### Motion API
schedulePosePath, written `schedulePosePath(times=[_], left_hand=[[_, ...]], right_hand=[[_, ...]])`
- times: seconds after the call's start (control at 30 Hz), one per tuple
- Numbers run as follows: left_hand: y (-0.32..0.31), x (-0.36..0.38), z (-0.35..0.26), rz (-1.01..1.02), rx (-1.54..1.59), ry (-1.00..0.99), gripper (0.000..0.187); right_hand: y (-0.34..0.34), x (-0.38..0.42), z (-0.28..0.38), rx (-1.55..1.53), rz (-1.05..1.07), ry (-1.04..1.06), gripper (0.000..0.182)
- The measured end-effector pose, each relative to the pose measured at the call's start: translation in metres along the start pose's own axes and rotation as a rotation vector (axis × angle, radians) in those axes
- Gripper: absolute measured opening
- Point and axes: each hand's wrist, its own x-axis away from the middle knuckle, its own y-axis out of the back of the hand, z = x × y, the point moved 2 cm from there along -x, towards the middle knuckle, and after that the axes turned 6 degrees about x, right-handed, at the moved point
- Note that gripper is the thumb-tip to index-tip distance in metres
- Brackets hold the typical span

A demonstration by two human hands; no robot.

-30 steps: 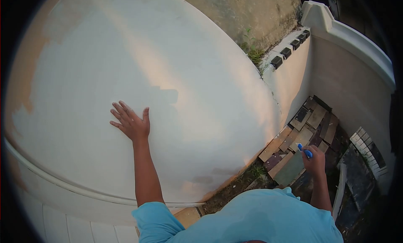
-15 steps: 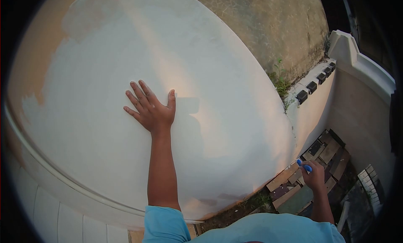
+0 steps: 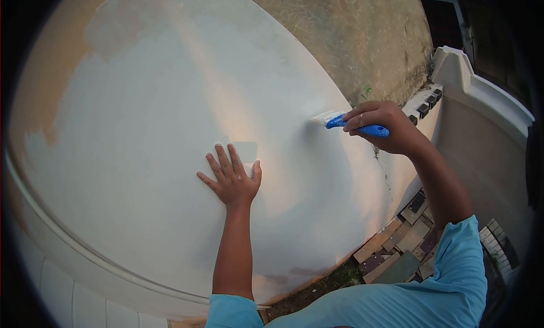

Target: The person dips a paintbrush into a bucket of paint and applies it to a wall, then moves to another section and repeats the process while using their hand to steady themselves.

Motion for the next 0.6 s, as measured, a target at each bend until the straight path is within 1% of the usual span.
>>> schedulePosePath(times=[0.03, 0.1, 0.17, 0.2, 0.23, 0.27, 0.33, 0.37, 0.4, 0.47, 0.5, 0.53, 0.6], left_hand=[[0.001, 0.000, 0.000, -0.010, -0.009, -0.002, 0.089], [0.002, -0.001, -0.001, -0.012, 0.001, 0.006, 0.088], [0.003, 0.000, -0.002, -0.013, 0.007, 0.010, 0.088], [0.004, -0.001, -0.002, -0.022, 0.011, 0.007, 0.088], [0.004, -0.001, -0.002, -0.032, 0.013, 0.003, 0.088], [0.004, -0.001, -0.001, -0.031, 0.016, 0.009, 0.088], [0.004, -0.001, -0.001, -0.033, 0.010, 0.009, 0.088], [0.003, 0.000, 0.000, -0.029, 0.013, 0.014, 0.088], [0.003, -0.001, -0.001, -0.033, 0.017, 0.016, 0.088], [0.003, 0.001, 0.000, -0.035, 0.027, 0.027, 0.088], [0.004, 0.001, 0.000, -0.040, 0.032, 0.026, 0.088], [0.004, 0.000, -0.001, -0.047, 0.037, 0.026, 0.088], [0.004, 0.001, -0.001, -0.048, 0.045, 0.036, 0.088]], right_hand=[[0.012, -0.027, 0.005, 0.028, 0.027, 0.072, 0.018], [0.030, -0.079, 0.007, 0.072, -0.043, 0.266, 0.016], [0.047, -0.125, 0.014, 0.180, -0.054, 0.275, 0.012], [0.054, -0.144, 0.018, 0.202, -0.051, 0.180, 0.012], [0.063, -0.161, 0.023, 0.187, -0.049, 0.253, 0.013], [0.074, -0.171, 0.041, 0.117, -0.067, 0.186, 0.011], [0.081, -0.189, 0.041, 0.109, -0.149, 0.351, 0.013], [0.080, -0.193, 0.038, 0.112, -0.198, 0.421, 0.012], [0.076, -0.190, 0.034, 0.114, -0.190, 0.420, 0.012], [0.061, -0.171, 0.024, 0.372, -0.057, 0.483, 0.014], [0.047, -0.155, 0.015, 0.433, -0.013, 0.535, 0.018], [0.036, -0.136, 0.014, 0.540, 0.053, 0.488, 0.021], [0.031, -0.112, 0.019, 0.519, 0.152, 0.458, 0.023]])
